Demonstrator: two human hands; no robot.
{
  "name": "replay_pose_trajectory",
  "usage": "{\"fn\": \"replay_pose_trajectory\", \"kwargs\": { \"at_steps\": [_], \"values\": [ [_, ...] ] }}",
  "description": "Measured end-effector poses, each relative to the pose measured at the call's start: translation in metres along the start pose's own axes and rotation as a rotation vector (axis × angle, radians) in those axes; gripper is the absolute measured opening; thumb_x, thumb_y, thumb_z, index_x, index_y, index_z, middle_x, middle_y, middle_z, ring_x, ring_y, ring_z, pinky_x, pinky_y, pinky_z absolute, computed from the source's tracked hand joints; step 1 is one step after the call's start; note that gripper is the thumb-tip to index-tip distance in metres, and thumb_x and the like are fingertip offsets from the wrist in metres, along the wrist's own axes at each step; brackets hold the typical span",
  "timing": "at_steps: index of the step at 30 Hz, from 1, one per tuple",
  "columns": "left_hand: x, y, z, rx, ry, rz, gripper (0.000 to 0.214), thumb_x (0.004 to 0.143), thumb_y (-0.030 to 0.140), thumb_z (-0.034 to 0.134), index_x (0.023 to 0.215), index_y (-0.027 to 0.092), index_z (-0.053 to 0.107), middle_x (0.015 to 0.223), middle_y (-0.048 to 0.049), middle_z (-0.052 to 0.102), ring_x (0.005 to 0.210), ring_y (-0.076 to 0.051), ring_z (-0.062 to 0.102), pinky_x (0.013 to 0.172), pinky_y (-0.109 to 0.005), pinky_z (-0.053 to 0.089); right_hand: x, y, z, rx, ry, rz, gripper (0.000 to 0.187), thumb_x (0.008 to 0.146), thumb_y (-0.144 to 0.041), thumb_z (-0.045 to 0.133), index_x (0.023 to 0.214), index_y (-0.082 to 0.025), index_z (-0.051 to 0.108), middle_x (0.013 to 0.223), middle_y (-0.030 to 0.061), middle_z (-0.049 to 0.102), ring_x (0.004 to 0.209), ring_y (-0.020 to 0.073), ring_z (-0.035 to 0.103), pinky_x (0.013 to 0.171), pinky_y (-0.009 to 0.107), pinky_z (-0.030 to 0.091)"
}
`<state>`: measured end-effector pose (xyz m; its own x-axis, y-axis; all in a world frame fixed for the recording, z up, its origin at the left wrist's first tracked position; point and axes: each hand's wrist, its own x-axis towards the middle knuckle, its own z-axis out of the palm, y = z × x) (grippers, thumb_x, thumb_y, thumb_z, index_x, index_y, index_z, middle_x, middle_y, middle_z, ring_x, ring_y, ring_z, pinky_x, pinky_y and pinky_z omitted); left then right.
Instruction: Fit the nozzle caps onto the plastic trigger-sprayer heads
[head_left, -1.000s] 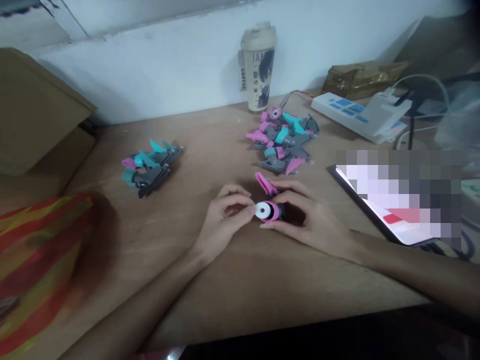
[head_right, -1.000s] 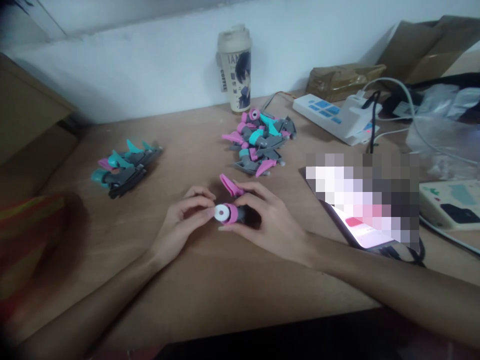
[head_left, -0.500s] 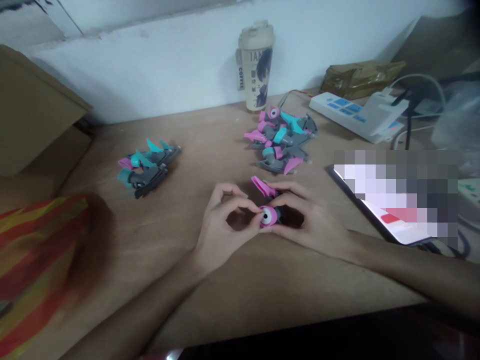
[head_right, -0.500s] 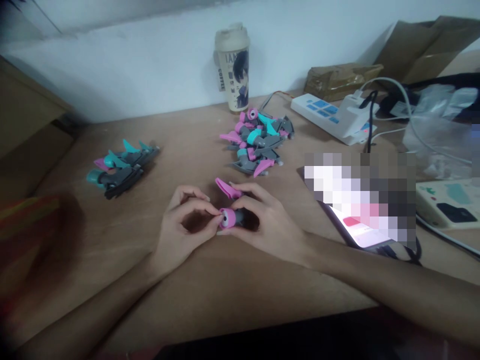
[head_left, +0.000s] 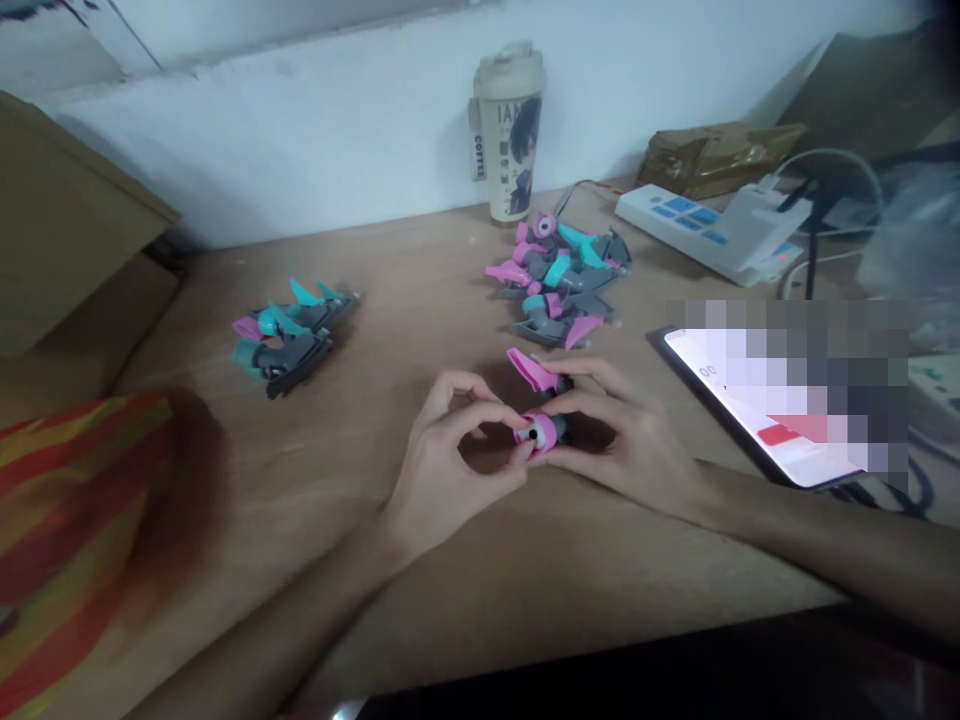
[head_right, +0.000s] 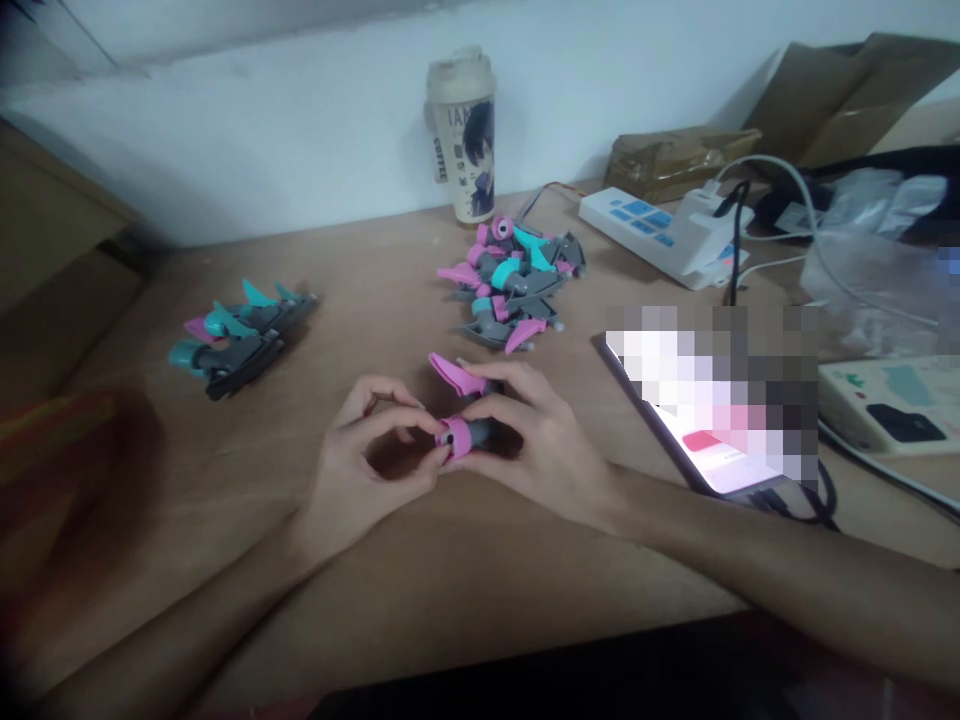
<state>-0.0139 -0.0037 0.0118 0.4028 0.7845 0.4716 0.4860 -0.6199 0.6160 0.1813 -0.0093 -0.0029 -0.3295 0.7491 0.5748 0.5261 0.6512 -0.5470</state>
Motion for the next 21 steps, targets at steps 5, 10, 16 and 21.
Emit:
{"fn": "replay_pose_trajectory", "kwargs": {
  "at_steps": [5,10,16,21],
  "values": [
    [-0.0010,-0.0011,0.0019,-0.024,-0.009,-0.034,0.007,0.072,0.013,0.065,0.076,0.019,0.065,0.091,-0.0022,0.047,0.073,-0.010,0.052,0.059,-0.023,0.049,-0.0001,-0.0012,-0.0006,-0.042,-0.001,-0.005,0.021,0.075,-0.035,0.069,0.092,-0.022,0.064,0.118,0.0093,0.056,0.113,0.0266,0.052,0.093,0.047,0.045],
    [-0.0027,0.0017,0.0045,0.001,0.010,-0.039,0.011,0.071,0.011,0.066,0.077,0.019,0.064,0.090,-0.0023,0.048,0.075,-0.011,0.053,0.060,-0.022,0.050,-0.0022,0.0021,0.0026,-0.045,-0.035,-0.013,0.019,0.078,-0.034,0.066,0.093,-0.021,0.063,0.120,0.0097,0.054,0.115,0.0273,0.051,0.093,0.048,0.045],
    [-0.0045,0.0057,0.0036,0.027,0.005,0.015,0.008,0.076,0.014,0.064,0.082,0.020,0.065,0.092,-0.0033,0.050,0.079,-0.012,0.056,0.065,-0.025,0.051,-0.0027,0.0039,0.0046,-0.024,-0.048,-0.040,0.021,0.077,-0.032,0.066,0.093,-0.018,0.062,0.119,0.0113,0.052,0.116,0.0258,0.049,0.094,0.043,0.046],
    [-0.0032,0.0027,0.0024,0.014,0.004,0.024,0.002,0.081,0.020,0.062,0.082,0.020,0.064,0.087,-0.0019,0.053,0.075,-0.011,0.055,0.067,-0.025,0.049,-0.0013,0.0016,0.0068,-0.026,-0.041,-0.023,0.021,0.078,-0.036,0.065,0.090,-0.019,0.062,0.118,0.0107,0.053,0.114,0.0255,0.051,0.094,0.044,0.047]
  ]
}}
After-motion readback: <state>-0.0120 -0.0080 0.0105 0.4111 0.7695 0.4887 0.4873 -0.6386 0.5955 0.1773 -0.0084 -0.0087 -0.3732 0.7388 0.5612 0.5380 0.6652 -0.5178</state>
